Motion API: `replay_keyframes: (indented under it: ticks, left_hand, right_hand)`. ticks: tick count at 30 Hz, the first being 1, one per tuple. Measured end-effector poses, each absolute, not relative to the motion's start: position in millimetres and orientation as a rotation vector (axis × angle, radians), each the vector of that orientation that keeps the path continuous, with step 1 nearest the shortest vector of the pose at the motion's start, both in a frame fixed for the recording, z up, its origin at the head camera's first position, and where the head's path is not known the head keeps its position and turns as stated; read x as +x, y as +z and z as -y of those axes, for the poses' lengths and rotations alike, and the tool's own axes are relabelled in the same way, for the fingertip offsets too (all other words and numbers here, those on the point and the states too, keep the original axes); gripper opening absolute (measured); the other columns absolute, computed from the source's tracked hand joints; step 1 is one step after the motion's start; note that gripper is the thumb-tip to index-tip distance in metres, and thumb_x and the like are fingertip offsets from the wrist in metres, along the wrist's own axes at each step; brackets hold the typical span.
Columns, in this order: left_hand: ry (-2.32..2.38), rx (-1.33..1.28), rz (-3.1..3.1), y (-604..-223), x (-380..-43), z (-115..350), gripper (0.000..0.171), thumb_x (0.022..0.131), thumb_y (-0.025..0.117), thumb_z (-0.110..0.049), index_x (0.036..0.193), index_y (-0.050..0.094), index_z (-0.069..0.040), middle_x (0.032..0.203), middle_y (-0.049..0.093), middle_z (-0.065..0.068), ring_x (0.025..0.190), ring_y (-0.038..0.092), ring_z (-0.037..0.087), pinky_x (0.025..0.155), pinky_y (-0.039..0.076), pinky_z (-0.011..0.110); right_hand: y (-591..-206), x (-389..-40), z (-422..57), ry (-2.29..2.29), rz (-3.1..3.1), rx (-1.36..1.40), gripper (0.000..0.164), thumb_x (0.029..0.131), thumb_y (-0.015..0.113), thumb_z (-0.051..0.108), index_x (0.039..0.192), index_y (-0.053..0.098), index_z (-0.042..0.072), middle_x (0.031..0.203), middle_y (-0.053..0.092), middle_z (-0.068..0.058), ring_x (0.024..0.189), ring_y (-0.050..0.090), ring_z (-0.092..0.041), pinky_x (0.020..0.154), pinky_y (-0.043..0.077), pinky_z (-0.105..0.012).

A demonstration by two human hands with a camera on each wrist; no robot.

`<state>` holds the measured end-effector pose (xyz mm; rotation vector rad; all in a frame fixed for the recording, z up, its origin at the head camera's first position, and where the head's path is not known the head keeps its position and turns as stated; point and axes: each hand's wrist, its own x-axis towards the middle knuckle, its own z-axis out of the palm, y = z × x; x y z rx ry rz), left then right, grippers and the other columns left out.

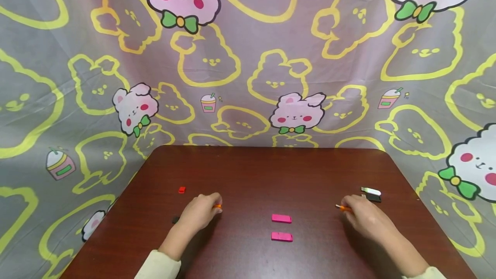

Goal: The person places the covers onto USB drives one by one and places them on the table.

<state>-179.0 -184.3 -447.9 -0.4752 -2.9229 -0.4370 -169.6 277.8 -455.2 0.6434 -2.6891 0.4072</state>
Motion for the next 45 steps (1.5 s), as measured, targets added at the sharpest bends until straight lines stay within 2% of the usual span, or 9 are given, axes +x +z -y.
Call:
replay_keyframes:
  ticks: [11,25,31,45]
  left_hand:
    - [-0.443,-0.490,2.927,-449,-181,171,0.016,0.076,0.076,-0.023,0.085,0.063,-0.020,0.070,0.061,-0.010,0.062,0.055,0.009,0.054,0.042,0.029]
    - [-0.391,-0.580,2.894,-450,-184,147,0.014,0.077,0.074,-0.026,0.080,0.061,-0.021,0.068,0.054,-0.010,0.065,0.052,0.009,0.054,0.041,0.030]
    - [-0.390,-0.617,2.878,-452,-185,133,0.015,0.077,0.074,-0.028,0.078,0.060,-0.023,0.067,0.052,-0.011,0.065,0.051,0.009,0.053,0.040,0.029]
    - [-0.400,-0.688,2.872,-451,-184,110,0.013,0.078,0.073,-0.027,0.079,0.061,-0.022,0.069,0.054,-0.012,0.067,0.053,0.008,0.056,0.043,0.028]
  right_hand:
    - [-458,-166,-273,0.398,2.736,0.614,0.027,0.071,0.073,0.006,0.084,0.057,0.024,0.073,0.045,0.016,0.065,0.041,-0.001,0.057,0.037,-0.023]
    - [-456,-167,-256,0.466,2.715,0.655,0.026,0.071,0.073,0.003,0.083,0.060,0.023,0.076,0.053,0.019,0.071,0.048,-0.001,0.063,0.045,-0.025]
    - [-458,-168,-244,0.458,2.659,0.698,0.023,0.071,0.073,0.005,0.085,0.062,0.021,0.079,0.057,0.016,0.074,0.053,-0.003,0.067,0.048,-0.028]
    - [-458,-172,-223,0.461,2.649,0.768,0.023,0.071,0.072,0.006,0.084,0.062,0.021,0.079,0.056,0.015,0.075,0.052,-0.004,0.067,0.048,-0.028]
